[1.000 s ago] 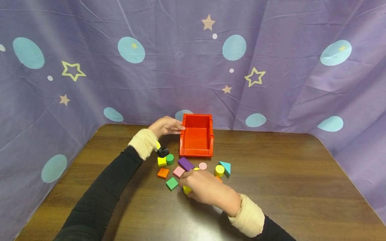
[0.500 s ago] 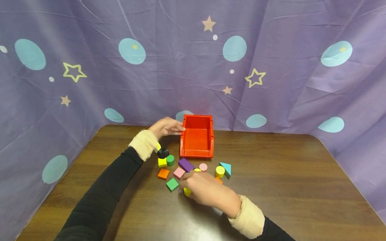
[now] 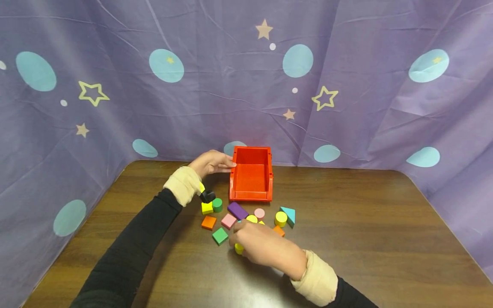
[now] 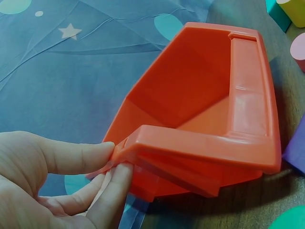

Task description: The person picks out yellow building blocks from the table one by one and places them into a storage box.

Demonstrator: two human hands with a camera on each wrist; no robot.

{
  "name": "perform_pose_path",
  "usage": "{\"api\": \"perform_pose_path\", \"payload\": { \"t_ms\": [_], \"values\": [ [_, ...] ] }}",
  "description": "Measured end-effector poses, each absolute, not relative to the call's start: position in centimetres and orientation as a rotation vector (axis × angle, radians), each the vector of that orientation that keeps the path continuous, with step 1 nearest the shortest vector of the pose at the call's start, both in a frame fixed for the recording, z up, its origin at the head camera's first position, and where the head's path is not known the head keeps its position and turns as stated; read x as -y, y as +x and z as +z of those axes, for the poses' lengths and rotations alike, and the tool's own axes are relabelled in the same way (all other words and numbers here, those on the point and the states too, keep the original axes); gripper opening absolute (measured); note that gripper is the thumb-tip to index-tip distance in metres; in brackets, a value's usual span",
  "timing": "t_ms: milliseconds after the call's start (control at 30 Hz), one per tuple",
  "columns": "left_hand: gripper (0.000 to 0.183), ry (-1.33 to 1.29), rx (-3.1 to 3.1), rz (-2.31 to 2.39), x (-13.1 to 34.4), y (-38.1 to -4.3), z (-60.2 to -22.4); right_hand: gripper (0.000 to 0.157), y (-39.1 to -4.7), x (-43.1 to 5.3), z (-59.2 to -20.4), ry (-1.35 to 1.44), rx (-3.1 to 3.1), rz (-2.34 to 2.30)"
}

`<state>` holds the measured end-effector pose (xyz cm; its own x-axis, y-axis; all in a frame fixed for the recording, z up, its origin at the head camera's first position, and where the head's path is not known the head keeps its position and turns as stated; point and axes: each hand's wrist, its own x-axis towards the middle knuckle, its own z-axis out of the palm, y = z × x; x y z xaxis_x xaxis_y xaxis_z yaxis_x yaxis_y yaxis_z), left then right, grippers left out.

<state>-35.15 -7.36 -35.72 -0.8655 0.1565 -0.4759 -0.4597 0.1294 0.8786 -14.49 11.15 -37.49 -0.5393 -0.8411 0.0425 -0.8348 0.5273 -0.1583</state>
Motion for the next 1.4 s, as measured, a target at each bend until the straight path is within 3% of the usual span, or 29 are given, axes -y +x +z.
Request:
{"api": "perform_pose_path", "payload": {
  "t_ms": [1400],
  "values": [
    [0.053, -0.270, -1.967, 1.811, 7.1, -35.1, -36.5, 0.023, -13.9, -10.3, -38.7, -1.416, -2.663, -0.169]
  ]
}}
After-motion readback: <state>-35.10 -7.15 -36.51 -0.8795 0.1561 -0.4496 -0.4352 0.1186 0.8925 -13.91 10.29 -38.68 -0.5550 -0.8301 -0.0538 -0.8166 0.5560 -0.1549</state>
